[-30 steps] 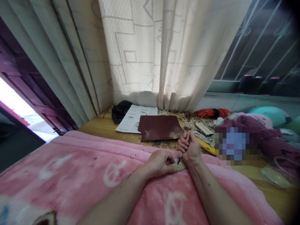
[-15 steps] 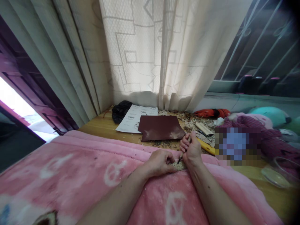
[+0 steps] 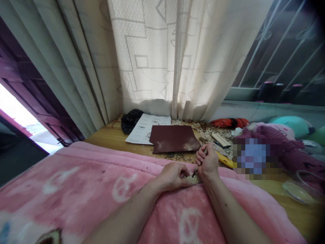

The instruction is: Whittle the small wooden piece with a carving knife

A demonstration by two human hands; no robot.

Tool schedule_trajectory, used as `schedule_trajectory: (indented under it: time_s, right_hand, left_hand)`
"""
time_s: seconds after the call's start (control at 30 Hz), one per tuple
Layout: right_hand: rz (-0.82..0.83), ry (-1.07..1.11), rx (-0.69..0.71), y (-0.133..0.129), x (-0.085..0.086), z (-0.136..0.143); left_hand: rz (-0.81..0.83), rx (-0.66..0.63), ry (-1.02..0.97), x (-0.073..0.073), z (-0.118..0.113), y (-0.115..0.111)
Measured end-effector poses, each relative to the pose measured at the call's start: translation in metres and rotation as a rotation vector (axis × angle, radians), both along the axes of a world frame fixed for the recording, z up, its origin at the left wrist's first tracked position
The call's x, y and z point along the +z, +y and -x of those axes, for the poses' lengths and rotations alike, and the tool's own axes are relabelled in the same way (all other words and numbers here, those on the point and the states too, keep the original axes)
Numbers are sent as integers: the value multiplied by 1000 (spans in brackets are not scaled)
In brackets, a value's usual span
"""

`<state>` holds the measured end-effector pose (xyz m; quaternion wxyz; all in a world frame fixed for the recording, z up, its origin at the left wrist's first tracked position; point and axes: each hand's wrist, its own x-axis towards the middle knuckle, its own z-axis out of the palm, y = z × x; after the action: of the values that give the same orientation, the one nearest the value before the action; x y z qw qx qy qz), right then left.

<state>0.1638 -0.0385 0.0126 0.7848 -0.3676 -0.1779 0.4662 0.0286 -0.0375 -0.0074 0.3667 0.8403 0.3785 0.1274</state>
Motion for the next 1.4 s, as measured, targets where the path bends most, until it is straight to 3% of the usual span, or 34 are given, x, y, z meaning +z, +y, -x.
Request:
schedule_trajectory:
  time_s: [0.3, 0.63, 0.77, 0.9, 1.1, 1.2, 1.3, 1.4]
  right_hand:
    - [-34, -90, 71, -2, -1, 8]
    - [-126, -123, 459, -3, -4, 9]
    - [-144, -120, 521, -2, -3, 10]
    - [-96, -117, 406, -1, -4, 10]
    - [35, -131, -4, 1, -12, 9]
    - [63, -189, -133, -1, -14, 11]
    - [41, -213, -155, -4, -13, 13]
    - [3, -181, -64, -5, -11, 13]
  left_hand:
    - [61, 27, 26, 2, 0, 0]
    - [38, 21, 58, 3, -2, -2]
    - [19, 19, 74, 4, -2, -2]
    - [11, 19, 105, 3, -3, -2]
    - [33, 44, 147, 7, -4, -2]
    - [34, 38, 147, 9, -4, -2]
    - [29, 33, 150, 9, -4, -2]
    - [32, 43, 161, 8, -4, -2]
